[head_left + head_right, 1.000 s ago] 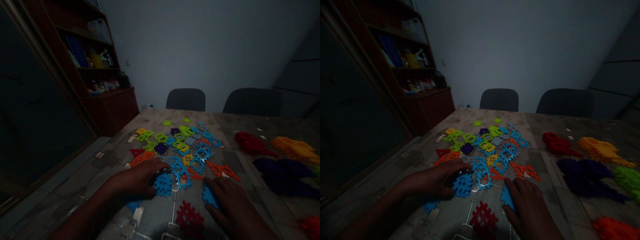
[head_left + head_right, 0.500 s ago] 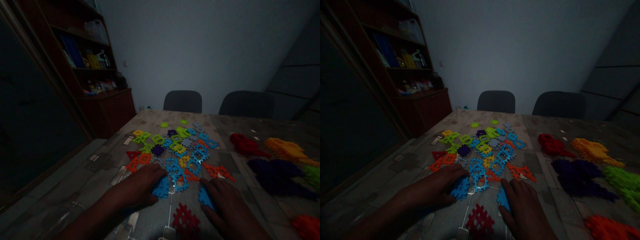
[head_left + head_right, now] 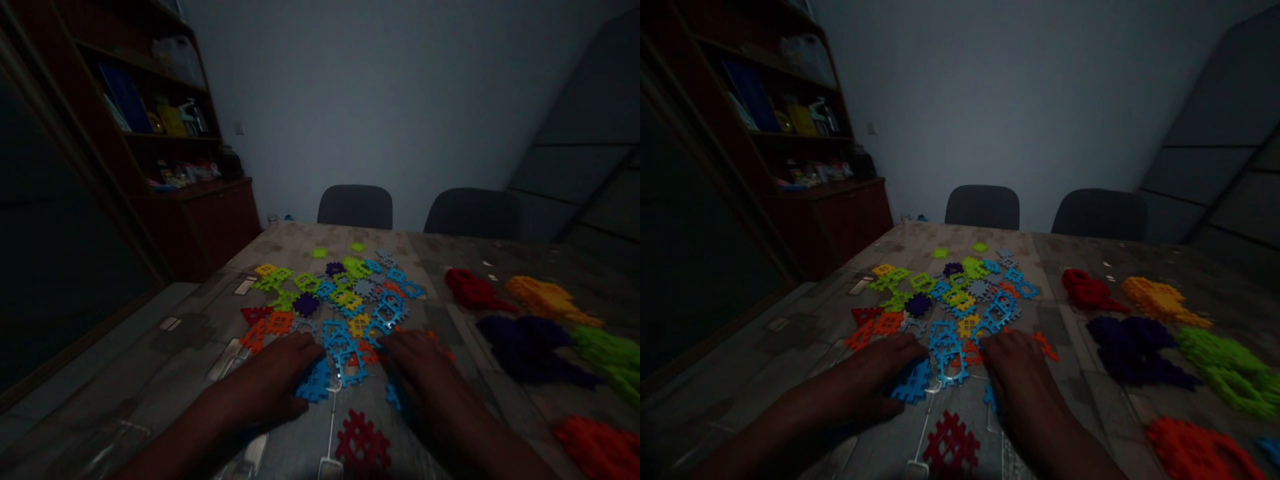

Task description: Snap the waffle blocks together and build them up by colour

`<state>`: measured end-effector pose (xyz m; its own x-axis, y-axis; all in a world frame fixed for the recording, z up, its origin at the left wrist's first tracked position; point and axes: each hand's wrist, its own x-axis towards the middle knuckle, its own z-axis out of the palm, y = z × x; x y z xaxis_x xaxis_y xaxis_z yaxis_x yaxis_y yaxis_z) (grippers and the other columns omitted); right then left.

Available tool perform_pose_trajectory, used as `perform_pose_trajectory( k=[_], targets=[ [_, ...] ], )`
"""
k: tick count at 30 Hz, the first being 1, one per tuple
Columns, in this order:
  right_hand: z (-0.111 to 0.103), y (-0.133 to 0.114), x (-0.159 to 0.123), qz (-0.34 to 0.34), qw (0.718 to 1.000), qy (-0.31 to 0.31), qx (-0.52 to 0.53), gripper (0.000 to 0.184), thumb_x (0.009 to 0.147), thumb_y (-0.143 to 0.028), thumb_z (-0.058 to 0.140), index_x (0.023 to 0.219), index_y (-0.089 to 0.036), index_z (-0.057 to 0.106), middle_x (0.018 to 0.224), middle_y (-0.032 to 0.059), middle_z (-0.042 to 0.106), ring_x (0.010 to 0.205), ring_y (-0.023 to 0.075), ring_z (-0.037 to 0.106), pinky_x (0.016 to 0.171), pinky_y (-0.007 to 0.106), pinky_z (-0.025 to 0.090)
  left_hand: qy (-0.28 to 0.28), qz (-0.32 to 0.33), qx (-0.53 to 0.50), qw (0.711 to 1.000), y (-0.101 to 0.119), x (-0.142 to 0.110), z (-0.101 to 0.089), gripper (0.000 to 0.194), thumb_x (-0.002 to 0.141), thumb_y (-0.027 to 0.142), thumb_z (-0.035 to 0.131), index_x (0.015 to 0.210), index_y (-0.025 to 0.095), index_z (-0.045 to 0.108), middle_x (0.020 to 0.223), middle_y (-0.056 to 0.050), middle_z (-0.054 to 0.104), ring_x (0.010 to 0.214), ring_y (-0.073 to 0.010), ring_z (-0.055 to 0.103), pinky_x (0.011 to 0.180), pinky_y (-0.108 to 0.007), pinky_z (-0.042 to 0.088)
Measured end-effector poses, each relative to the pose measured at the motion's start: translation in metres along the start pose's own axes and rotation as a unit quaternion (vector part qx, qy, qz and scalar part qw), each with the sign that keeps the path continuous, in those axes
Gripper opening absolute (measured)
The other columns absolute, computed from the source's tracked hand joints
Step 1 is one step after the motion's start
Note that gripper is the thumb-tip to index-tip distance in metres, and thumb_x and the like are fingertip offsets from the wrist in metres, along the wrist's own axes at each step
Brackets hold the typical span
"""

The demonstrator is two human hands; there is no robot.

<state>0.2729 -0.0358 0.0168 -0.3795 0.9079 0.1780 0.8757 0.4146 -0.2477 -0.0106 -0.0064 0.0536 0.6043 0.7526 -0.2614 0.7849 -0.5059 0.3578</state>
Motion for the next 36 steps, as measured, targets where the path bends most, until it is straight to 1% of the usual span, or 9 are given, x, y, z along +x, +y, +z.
perform_pose_trajectory(
  k=[3, 6, 11, 18, 24, 28, 30, 33, 36],
  targets=[
    [-0.007, -0.008, 0.04, -0.017, 0.998, -0.059, 0.018, 0.036, 0.093, -0.012, 0.053, 0.126, -0.022, 0.066, 0.127, 0.011, 0.068, 0.116, 0.0277, 0.059, 0.098, 0.043, 0.041, 0.001, -0.001, -0.007, 1.0, -0.003, 0.001, 0.003, 0.071, 0.073, 0.019, 0.079, 0.138, 0.029, 0.052, 0.145, -0.008, 0.053, 0.131, -0.0316, 0.05, 0.113, -0.048, 0.039],
    [-0.003, -0.012, 0.076, -0.039, 0.996, -0.08, 0.009, 0.037, 0.088, -0.01, 0.059, 0.122, -0.022, 0.068, 0.126, 0.0093, 0.07, 0.118, 0.0264, 0.057, 0.099, 0.039, 0.038, 0.01, 0.016, -0.01, 1.0, -0.01, 0.003, 0.008, 0.072, 0.073, 0.021, 0.079, 0.139, 0.031, 0.051, 0.145, -0.006, 0.053, 0.131, -0.0306, 0.05, 0.113, -0.049, 0.039],
    [0.004, 0.007, 0.109, -0.015, 0.996, -0.082, -0.022, 0.038, 0.088, -0.002, 0.05, 0.118, -0.016, 0.07, 0.121, 0.0135, 0.071, 0.112, 0.028, 0.061, 0.095, 0.039, 0.041, 0.013, 0.021, -0.019, 1.0, -0.01, 0.001, 0.008, 0.073, 0.072, 0.019, 0.08, 0.139, 0.027, 0.052, 0.144, -0.009, 0.053, 0.129, -0.0312, 0.051, 0.112, -0.048, 0.04],
    [-0.005, 0.048, 0.123, 0.04, 0.996, -0.052, -0.058, 0.03, 0.099, -0.027, 0.06, 0.127, -0.018, 0.062, 0.133, 0.0091, 0.063, 0.119, 0.0267, 0.059, 0.102, 0.049, 0.044, -0.005, -0.013, -0.025, 1.0, 0.004, -0.001, -0.003, 0.07, 0.071, 0.015, 0.079, 0.136, 0.028, 0.056, 0.14, -0.008, 0.056, 0.125, -0.0316, 0.054, 0.109, -0.048, 0.043],
    [0.006, 0.034, 0.121, 0.013, 0.994, -0.075, -0.072, 0.029, 0.095, -0.012, 0.052, 0.118, -0.02, 0.068, 0.12, 0.0118, 0.068, 0.114, 0.0274, 0.06, 0.096, 0.041, 0.04, -0.016, -0.009, -0.033, 0.999, -0.005, 0.004, 0.005, 0.078, 0.071, 0.018, 0.077, 0.144, 0.027, 0.05, 0.151, -0.01, 0.048, 0.136, -0.0341, 0.045, 0.116, -0.051, 0.036],
    [0.004, 0.025, 0.122, 0.004, 0.996, -0.06, -0.067, 0.025, 0.089, -0.009, 0.051, 0.102, -0.013, 0.072, 0.11, 0.0205, 0.07, 0.111, 0.0344, 0.059, 0.096, 0.048, 0.038, -0.002, 0.001, -0.035, 0.999, -0.009, 0.004, 0.009, 0.073, 0.072, 0.02, 0.076, 0.14, 0.03, 0.054, 0.142, -0.008, 0.054, 0.129, -0.0321, 0.051, 0.112, -0.049, 0.04],
    [0.005, 0.024, 0.124, -0.023, 0.997, -0.056, -0.049, 0.032, 0.084, -0.006, 0.053, 0.11, -0.013, 0.071, 0.118, 0.02, 0.069, 0.115, 0.0339, 0.058, 0.098, 0.047, 0.038, 0.002, 0.003, -0.037, 0.999, -0.009, 0.004, 0.009, 0.072, 0.071, 0.02, 0.076, 0.139, 0.031, 0.054, 0.142, -0.008, 0.054, 0.129, -0.0319, 0.051, 0.112, -0.049, 0.041],
    [0.014, 0.018, 0.125, -0.083, 0.995, -0.06, -0.01, 0.056, 0.078, -0.003, 0.057, 0.132, -0.017, 0.062, 0.14, 0.0161, 0.06, 0.127, 0.03, 0.053, 0.105, 0.044, 0.037, -0.007, -0.002, -0.045, 0.999, -0.009, 0.003, 0.009, 0.077, 0.071, 0.018, 0.075, 0.143, 0.031, 0.05, 0.151, -0.008, 0.048, 0.136, -0.0326, 0.045, 0.116, -0.051, 0.036],
    [0.025, 0.005, 0.124, -0.131, 0.989, -0.062, 0.024, 0.068, 0.078, -0.002, 0.056, 0.144, -0.016, 0.052, 0.151, 0.016, 0.052, 0.137, 0.0275, 0.047, 0.112, 0.043, 0.034, -0.01, -0.01, -0.046, 0.999, -0.008, 0.003, 0.008, 0.077, 0.071, 0.017, 0.075, 0.142, 0.031, 0.051, 0.153, -0.008, 0.047, 0.139, -0.0344, 0.043, 0.118, -0.053, 0.034]
  ],
)
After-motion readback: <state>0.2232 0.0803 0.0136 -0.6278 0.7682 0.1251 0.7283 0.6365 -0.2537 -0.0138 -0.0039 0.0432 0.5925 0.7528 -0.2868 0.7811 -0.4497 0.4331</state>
